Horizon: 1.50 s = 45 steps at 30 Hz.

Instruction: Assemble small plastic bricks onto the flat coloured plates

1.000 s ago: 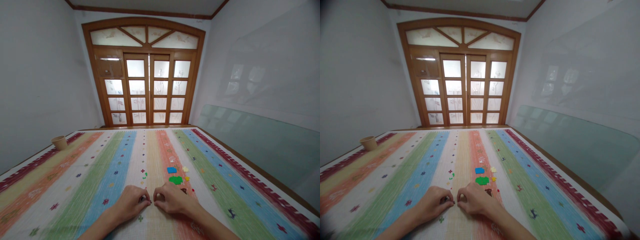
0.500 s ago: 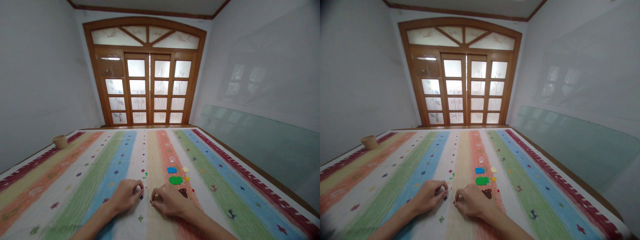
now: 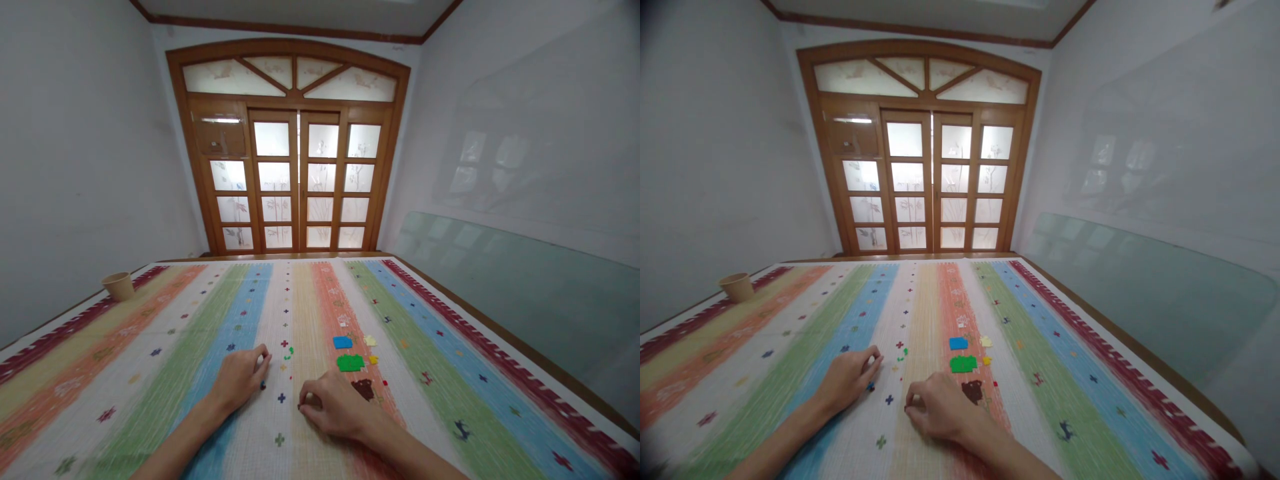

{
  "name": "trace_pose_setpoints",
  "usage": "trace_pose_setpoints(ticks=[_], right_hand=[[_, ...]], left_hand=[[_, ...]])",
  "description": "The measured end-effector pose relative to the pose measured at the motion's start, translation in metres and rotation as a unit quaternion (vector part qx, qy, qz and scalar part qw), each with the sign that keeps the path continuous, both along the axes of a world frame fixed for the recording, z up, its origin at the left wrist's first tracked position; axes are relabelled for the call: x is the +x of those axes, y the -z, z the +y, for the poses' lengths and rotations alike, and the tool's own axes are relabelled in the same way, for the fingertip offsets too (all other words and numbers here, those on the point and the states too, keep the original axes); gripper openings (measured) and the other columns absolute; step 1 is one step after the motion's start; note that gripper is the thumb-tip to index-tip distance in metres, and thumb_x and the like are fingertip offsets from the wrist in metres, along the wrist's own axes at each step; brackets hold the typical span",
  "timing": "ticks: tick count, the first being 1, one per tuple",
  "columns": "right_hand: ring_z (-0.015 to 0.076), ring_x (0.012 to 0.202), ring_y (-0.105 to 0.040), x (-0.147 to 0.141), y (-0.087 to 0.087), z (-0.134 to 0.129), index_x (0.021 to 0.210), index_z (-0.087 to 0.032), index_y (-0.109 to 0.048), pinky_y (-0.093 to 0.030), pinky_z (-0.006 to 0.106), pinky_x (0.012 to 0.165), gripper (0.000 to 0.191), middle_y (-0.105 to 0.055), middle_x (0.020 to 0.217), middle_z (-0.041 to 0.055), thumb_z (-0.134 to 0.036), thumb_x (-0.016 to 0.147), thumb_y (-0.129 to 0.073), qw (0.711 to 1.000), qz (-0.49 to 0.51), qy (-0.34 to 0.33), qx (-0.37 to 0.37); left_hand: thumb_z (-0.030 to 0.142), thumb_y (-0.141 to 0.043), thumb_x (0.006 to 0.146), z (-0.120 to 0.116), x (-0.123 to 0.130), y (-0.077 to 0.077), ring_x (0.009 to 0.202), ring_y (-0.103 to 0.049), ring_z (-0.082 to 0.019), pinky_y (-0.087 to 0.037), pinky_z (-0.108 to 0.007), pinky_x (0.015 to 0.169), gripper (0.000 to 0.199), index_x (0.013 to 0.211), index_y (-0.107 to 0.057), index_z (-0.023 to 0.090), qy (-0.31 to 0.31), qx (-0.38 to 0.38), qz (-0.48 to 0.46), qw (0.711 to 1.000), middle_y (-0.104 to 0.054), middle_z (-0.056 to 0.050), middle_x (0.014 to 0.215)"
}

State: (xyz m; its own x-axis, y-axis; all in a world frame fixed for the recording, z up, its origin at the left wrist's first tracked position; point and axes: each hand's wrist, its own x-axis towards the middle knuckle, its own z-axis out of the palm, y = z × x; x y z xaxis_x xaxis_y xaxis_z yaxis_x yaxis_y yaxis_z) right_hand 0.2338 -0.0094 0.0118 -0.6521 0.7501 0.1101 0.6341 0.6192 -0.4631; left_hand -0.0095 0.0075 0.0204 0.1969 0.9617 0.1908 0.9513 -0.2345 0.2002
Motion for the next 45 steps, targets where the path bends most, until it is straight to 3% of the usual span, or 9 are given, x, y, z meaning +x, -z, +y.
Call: trace_pose_setpoints(ticks=[7, 16, 21, 27, 33, 39, 45], right_hand=[[0.0124, 0.055, -0.057, 0.003, -0.002, 0.004, 0.092, -0.019, -0.075, -0.038, 0.022, 0.06, 0.018, -0.068, 0.063, 0.0015, -0.022, 0.081, -0.061, 0.998, 0.054, 0.013, -0.001], [0.0094, 0.048, -0.034, 0.014, -0.013, 0.018, 0.084, -0.016, -0.076, -0.027, 0.024, 0.053, 0.02, -0.037, 0.05, -0.007, -0.034, 0.083, -0.065, 0.968, 0.239, 0.073, -0.001], [0.0083, 0.047, -0.024, 0.018, -0.018, 0.024, 0.074, -0.017, -0.071, -0.019, 0.026, 0.048, 0.032, -0.03, 0.049, -0.0085, -0.049, 0.077, -0.071, 0.918, 0.371, 0.076, -0.117], [0.0049, 0.042, -0.017, 0.019, -0.021, 0.024, 0.072, -0.018, -0.062, -0.013, 0.024, 0.042, 0.041, -0.028, 0.048, -0.0114, -0.055, 0.067, -0.077, 0.812, 0.496, 0.061, -0.302], [0.0034, 0.04, -0.012, 0.02, -0.022, 0.024, 0.072, -0.019, -0.054, -0.008, 0.022, 0.039, 0.046, -0.021, 0.045, -0.0147, -0.052, 0.059, -0.084, 0.731, 0.558, 0.068, -0.387], [0.004, 0.039, -0.01, 0.024, -0.017, 0.029, 0.075, -0.02, -0.053, -0.006, 0.022, 0.038, 0.044, -0.018, 0.044, -0.0158, -0.049, 0.061, -0.083, 0.69, 0.588, 0.062, -0.417], [0.0042, 0.04, -0.009, 0.024, -0.016, 0.031, 0.071, -0.022, -0.046, -0.005, 0.022, 0.038, 0.047, -0.018, 0.043, -0.0156, -0.048, 0.061, -0.084, 0.677, 0.592, 0.064, -0.432]], left_hand=[[0.037, -0.035, 0.099, 0.002, -0.001, 0.007, 0.07, -0.066, -0.02, -0.036, -0.026, 0.064, 0.033, 0.092, -0.063, 0.021, 0.001, -0.005, 0.017, 1.0, -0.068, -0.003, 0.069], [0.037, -0.034, 0.099, 0.002, 0.001, 0.01, 0.07, -0.065, -0.019, -0.036, -0.026, 0.063, 0.033, 0.092, -0.062, 0.021, 0.013, -0.02, -0.001, 1.0, -0.068, -0.003, 0.07], [0.037, -0.033, 0.099, 0.002, 0.001, 0.01, 0.071, -0.065, -0.02, -0.036, -0.027, 0.064, 0.034, 0.092, -0.062, 0.021, 0.013, -0.021, 0.001, 1.0, -0.068, -0.004, 0.069], [0.036, -0.034, 0.099, 0.001, 0.002, 0.008, 0.07, -0.065, -0.019, -0.037, -0.027, 0.064, 0.032, 0.092, -0.061, 0.021, 0.014, -0.024, -0.007, 1.0, -0.068, -0.004, 0.07], [0.037, -0.033, 0.099, 0.0, 0.002, 0.007, 0.07, -0.065, -0.02, -0.037, -0.027, 0.064, 0.033, 0.093, -0.061, 0.021, 0.015, -0.025, 0.003, 1.0, -0.068, -0.004, 0.07], [0.038, -0.034, 0.098, 0.001, 0.002, 0.009, 0.071, -0.066, -0.02, -0.037, -0.027, 0.065, 0.032, 0.093, -0.062, 0.021, 0.014, -0.024, -0.003, 1.0, -0.068, -0.004, 0.07], [0.038, -0.034, 0.098, 0.001, 0.002, 0.009, 0.071, -0.065, -0.019, -0.038, -0.027, 0.065, 0.033, 0.093, -0.062, 0.021, 0.014, -0.027, -0.008, 1.0, -0.068, -0.003, 0.069]])
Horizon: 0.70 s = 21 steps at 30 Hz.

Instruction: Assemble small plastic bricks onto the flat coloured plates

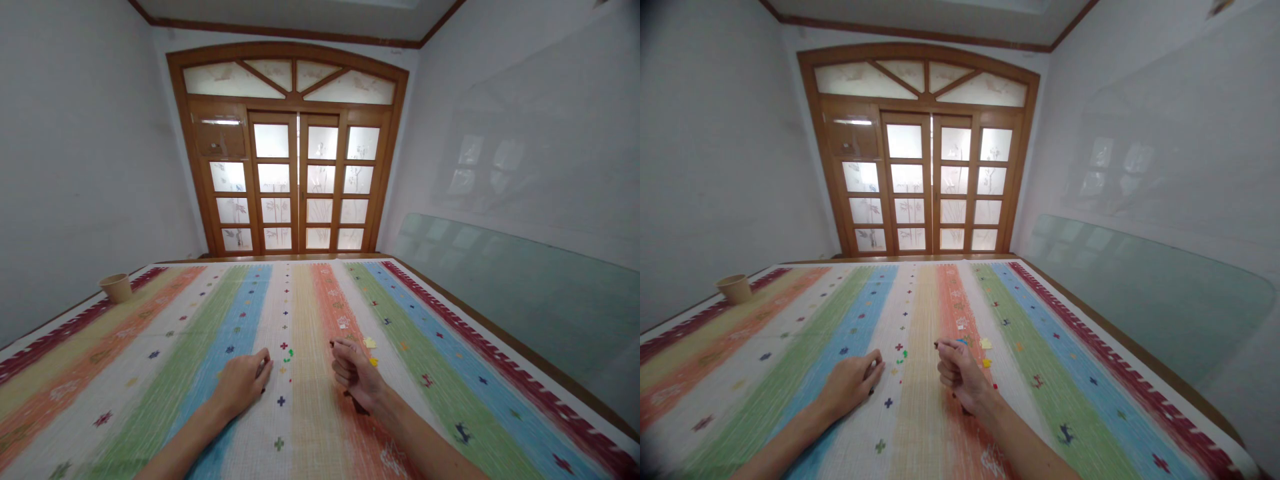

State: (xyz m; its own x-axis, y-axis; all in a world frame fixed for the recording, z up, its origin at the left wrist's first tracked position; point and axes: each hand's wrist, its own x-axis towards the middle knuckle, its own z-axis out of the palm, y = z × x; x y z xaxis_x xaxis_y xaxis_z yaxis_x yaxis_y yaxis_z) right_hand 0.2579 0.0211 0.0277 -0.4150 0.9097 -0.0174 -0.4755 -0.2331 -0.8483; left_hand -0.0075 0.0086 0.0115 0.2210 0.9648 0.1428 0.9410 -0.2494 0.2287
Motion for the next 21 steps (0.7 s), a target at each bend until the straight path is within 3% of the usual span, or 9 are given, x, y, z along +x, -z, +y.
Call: trace_pose_setpoints(ticks=[17, 21], right_hand=[[0.0036, 0.039, -0.011, 0.0005, -0.0073, -0.0032, 0.074, -0.02, -0.054, -0.008, 0.022, 0.038, 0.045, -0.021, 0.043, -0.0154, -0.052, 0.061, -0.083, 0.998, -0.039, 0.014, 0.054], [0.0037, 0.041, -0.013, -0.0002, -0.0076, -0.0026, 0.072, -0.018, -0.057, -0.01, 0.023, 0.04, 0.043, -0.026, 0.046, -0.0133, -0.052, 0.063, -0.081, 0.99, -0.092, 0.038, 0.1]], left_hand=[[0.037, -0.035, 0.099, -0.0003, 0.0002, -0.001, 0.071, -0.065, -0.019, -0.037, -0.026, 0.065, 0.031, 0.093, -0.061, 0.021, 0.0, 0.0, 0.008, 1.0, -0.068, -0.004, 0.071], [0.037, -0.035, 0.098, -0.0004, 0.0002, -0.0012, 0.071, -0.065, -0.019, -0.038, -0.026, 0.066, 0.032, 0.093, -0.062, 0.021, -0.003, -0.001, 0.004, 1.0, -0.068, -0.004, 0.071]])
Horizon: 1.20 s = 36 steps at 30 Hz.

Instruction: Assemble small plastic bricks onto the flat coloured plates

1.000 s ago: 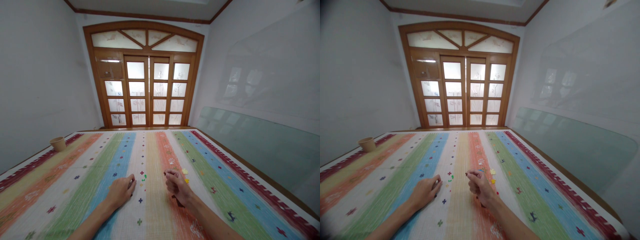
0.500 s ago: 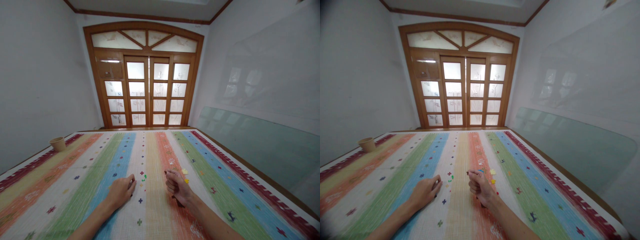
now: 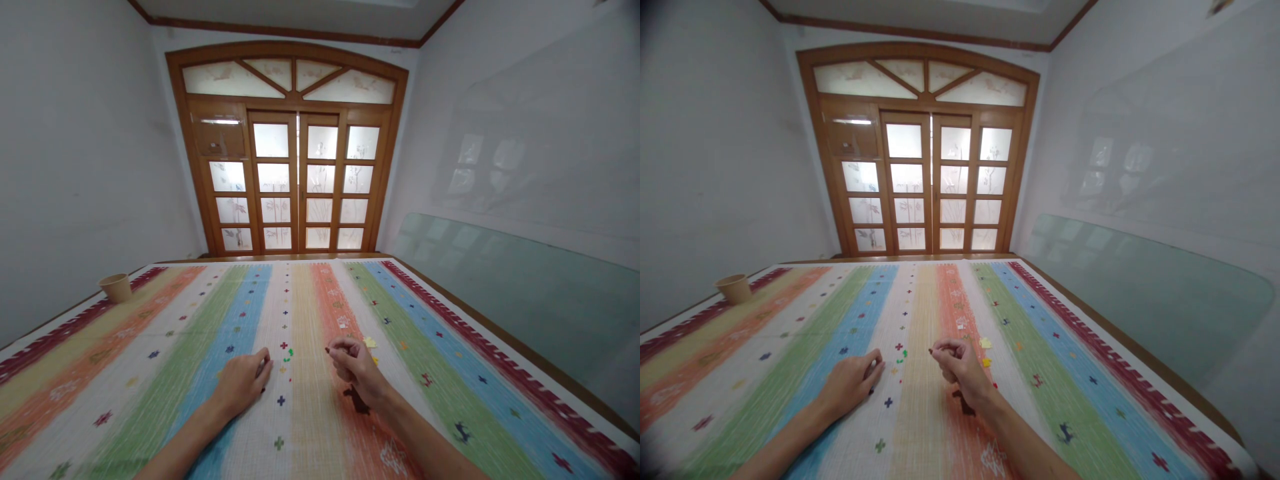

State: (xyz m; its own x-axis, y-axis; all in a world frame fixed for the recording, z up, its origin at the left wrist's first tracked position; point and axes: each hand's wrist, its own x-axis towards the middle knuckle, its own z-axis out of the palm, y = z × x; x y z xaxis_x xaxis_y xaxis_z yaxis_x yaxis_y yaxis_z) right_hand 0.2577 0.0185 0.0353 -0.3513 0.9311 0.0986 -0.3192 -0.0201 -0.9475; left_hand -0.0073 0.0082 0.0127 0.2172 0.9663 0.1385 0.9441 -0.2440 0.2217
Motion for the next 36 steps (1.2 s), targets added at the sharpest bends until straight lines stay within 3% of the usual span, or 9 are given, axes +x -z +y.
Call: trace_pose_setpoints(ticks=[8, 14, 21, 27, 36], right_hand=[[0.0069, 0.045, -0.022, 0.0, 0.002, 0.0, 0.072, -0.016, -0.066, -0.015, 0.025, 0.045, 0.041, -0.029, 0.049, -0.0092, -0.056, 0.072, -0.074, 0.981, -0.135, 0.047, 0.128], [0.0082, 0.046, -0.024, 0.001, 0.006, 0.001, 0.074, -0.016, -0.07, -0.018, 0.025, 0.046, 0.036, -0.029, 0.049, -0.0082, -0.052, 0.079, -0.069, 0.95, -0.211, 0.075, 0.216], [0.0088, 0.045, -0.035, 0.01, 0.014, 0.003, 0.089, -0.016, -0.075, -0.027, 0.024, 0.051, 0.025, -0.037, 0.049, -0.0067, -0.034, 0.09, -0.058, 0.831, -0.37, 0.073, 0.409], [0.0104, 0.049, -0.046, 0.012, 0.019, 0.007, 0.09, -0.018, -0.075, -0.031, 0.023, 0.055, 0.02, -0.05, 0.051, -0.0033, -0.029, 0.088, -0.059, 0.8, -0.445, 0.045, 0.399], [0.0115, 0.055, -0.053, 0.009, 0.005, -0.002, 0.089, -0.02, -0.076, -0.033, 0.023, 0.059, 0.014, -0.064, 0.058, -0.0008, -0.02, 0.081, -0.066, 0.751, -0.559, -0.053, 0.347]], left_hand=[[0.039, -0.033, 0.099, 0.002, -0.001, 0.004, 0.072, -0.065, -0.02, -0.038, -0.027, 0.065, 0.034, 0.095, -0.062, 0.021, 0.0, -0.001, 0.018, 1.0, -0.069, -0.004, 0.072], [0.038, -0.033, 0.099, 0.003, -0.001, 0.004, 0.072, -0.065, -0.02, -0.037, -0.028, 0.065, 0.033, 0.095, -0.061, 0.021, -0.003, -0.005, 0.021, 1.0, -0.069, -0.004, 0.071], [0.038, -0.034, 0.099, 0.002, -0.001, 0.003, 0.072, -0.065, -0.019, -0.036, -0.027, 0.064, 0.032, 0.094, -0.061, 0.021, 0.0, -0.004, 0.011, 1.0, -0.069, -0.004, 0.072], [0.037, -0.035, 0.099, 0.003, -0.001, 0.004, 0.071, -0.065, -0.02, -0.035, -0.027, 0.062, 0.031, 0.092, -0.06, 0.021, 0.003, 0.0, 0.01, 1.0, -0.068, -0.003, 0.071], [0.037, -0.035, 0.099, 0.003, -0.002, 0.005, 0.072, -0.066, -0.02, -0.034, -0.027, 0.063, 0.03, 0.093, -0.06, 0.021, 0.004, 0.003, 0.022, 1.0, -0.069, -0.003, 0.073]])
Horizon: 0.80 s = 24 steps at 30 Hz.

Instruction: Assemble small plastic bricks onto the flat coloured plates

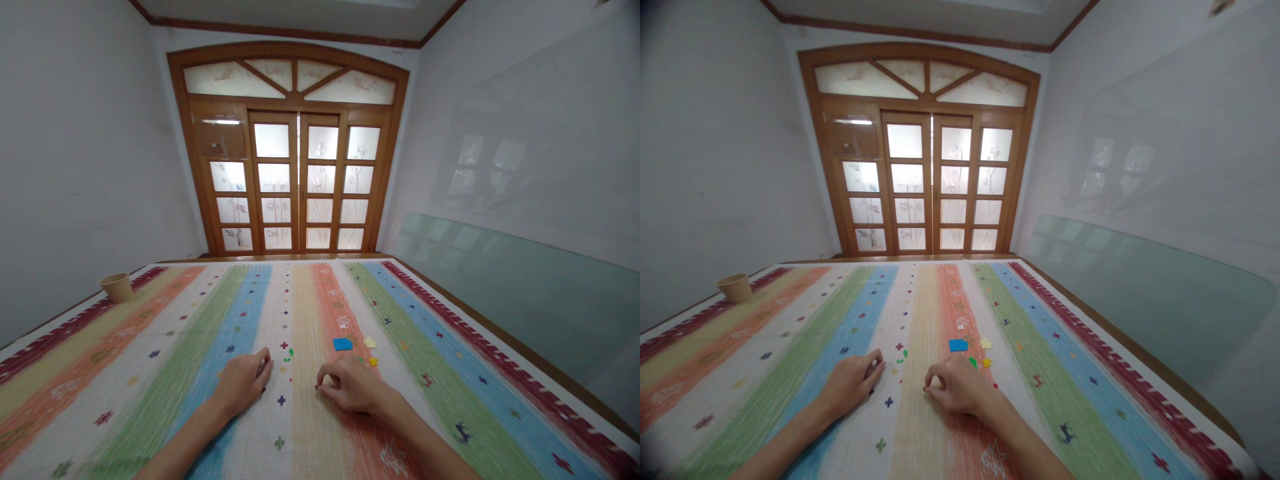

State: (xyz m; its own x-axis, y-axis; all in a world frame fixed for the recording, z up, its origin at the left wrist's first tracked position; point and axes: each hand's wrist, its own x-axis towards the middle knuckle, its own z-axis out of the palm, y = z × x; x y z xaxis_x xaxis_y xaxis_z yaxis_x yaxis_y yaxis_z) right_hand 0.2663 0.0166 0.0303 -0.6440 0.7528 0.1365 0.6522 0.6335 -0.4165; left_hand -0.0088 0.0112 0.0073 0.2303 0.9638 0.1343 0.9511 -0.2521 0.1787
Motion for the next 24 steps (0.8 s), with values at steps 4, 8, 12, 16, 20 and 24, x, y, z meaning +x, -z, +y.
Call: trace_pose_setpoints(ticks=[4, 8, 12, 16, 20, 24], right_hand=[[0.0128, 0.058, -0.058, -0.0004, -0.0026, -0.0023, 0.088, -0.02, -0.077, -0.035, 0.022, 0.06, 0.014, -0.068, 0.062, 0.0005, -0.021, 0.08, -0.066, 0.999, -0.031, -0.007, -0.011], [0.0141, 0.063, -0.062, 0.0006, -0.0024, -0.0024, 0.088, -0.021, -0.077, -0.036, 0.022, 0.061, 0.015, -0.071, 0.066, 0.0014, -0.022, 0.079, -0.066, 0.999, -0.048, -0.009, -0.02], [0.0149, 0.064, -0.064, 0.0014, -0.0015, -0.002, 0.087, -0.021, -0.077, -0.036, 0.023, 0.06, 0.015, -0.073, 0.069, 0.0019, -0.021, 0.077, -0.066, 0.998, -0.051, -0.01, -0.031], [0.0161, 0.065, -0.064, 0.0016, -0.0014, -0.0018, 0.085, -0.021, -0.078, -0.035, 0.024, 0.06, 0.016, -0.073, 0.068, 0.0022, -0.019, 0.074, -0.067, 0.998, -0.049, -0.007, -0.027], [0.016, 0.063, -0.062, 0.0018, -0.0007, -0.0018, 0.088, -0.021, -0.077, -0.037, 0.024, 0.063, 0.017, -0.07, 0.065, 0.0013, -0.02, 0.073, -0.067, 0.999, -0.025, -0.007, -0.024], [0.0141, 0.061, -0.06, 0.0013, 0.0013, -0.0023, 0.094, -0.021, -0.076, -0.038, 0.023, 0.062, 0.024, -0.068, 0.064, -0.0004, -0.018, 0.073, -0.066, 0.999, -0.01, -0.029, -0.038]], left_hand=[[0.037, -0.034, 0.1, -0.0001, 0.0001, -0.0006, 0.073, -0.066, -0.021, -0.035, -0.028, 0.064, 0.031, 0.093, -0.06, 0.021, 0.003, -0.001, 0.001, 1.0, -0.07, -0.004, 0.074], [0.037, -0.034, 0.099, 0.0001, 0.0002, -0.0012, 0.073, -0.066, -0.021, -0.035, -0.028, 0.064, 0.031, 0.094, -0.06, 0.021, 0.001, -0.002, 0.003, 1.0, -0.069, -0.004, 0.074], [0.037, -0.034, 0.099, 0.0, 0.0008, -0.002, 0.072, -0.065, -0.02, -0.035, -0.028, 0.063, 0.032, 0.094, -0.06, 0.021, 0.001, -0.006, -0.001, 1.0, -0.069, -0.004, 0.074], [0.037, -0.034, 0.099, -0.0006, 0.0014, -0.0033, 0.072, -0.065, -0.02, -0.036, -0.027, 0.064, 0.032, 0.094, -0.061, 0.021, -0.003, -0.008, -0.005, 1.0, -0.069, -0.004, 0.072], [0.038, -0.034, 0.099, -0.0011, 0.0012, -0.0033, 0.072, -0.065, -0.02, -0.037, -0.028, 0.065, 0.032, 0.094, -0.061, 0.021, -0.002, -0.004, -0.007, 1.0, -0.069, -0.004, 0.072], [0.037, -0.035, 0.099, -0.0014, 0.0008, -0.0031, 0.071, -0.065, -0.02, -0.036, -0.027, 0.064, 0.031, 0.094, -0.061, 0.021, -0.001, -0.003, -0.011, 1.0, -0.068, -0.004, 0.071]])
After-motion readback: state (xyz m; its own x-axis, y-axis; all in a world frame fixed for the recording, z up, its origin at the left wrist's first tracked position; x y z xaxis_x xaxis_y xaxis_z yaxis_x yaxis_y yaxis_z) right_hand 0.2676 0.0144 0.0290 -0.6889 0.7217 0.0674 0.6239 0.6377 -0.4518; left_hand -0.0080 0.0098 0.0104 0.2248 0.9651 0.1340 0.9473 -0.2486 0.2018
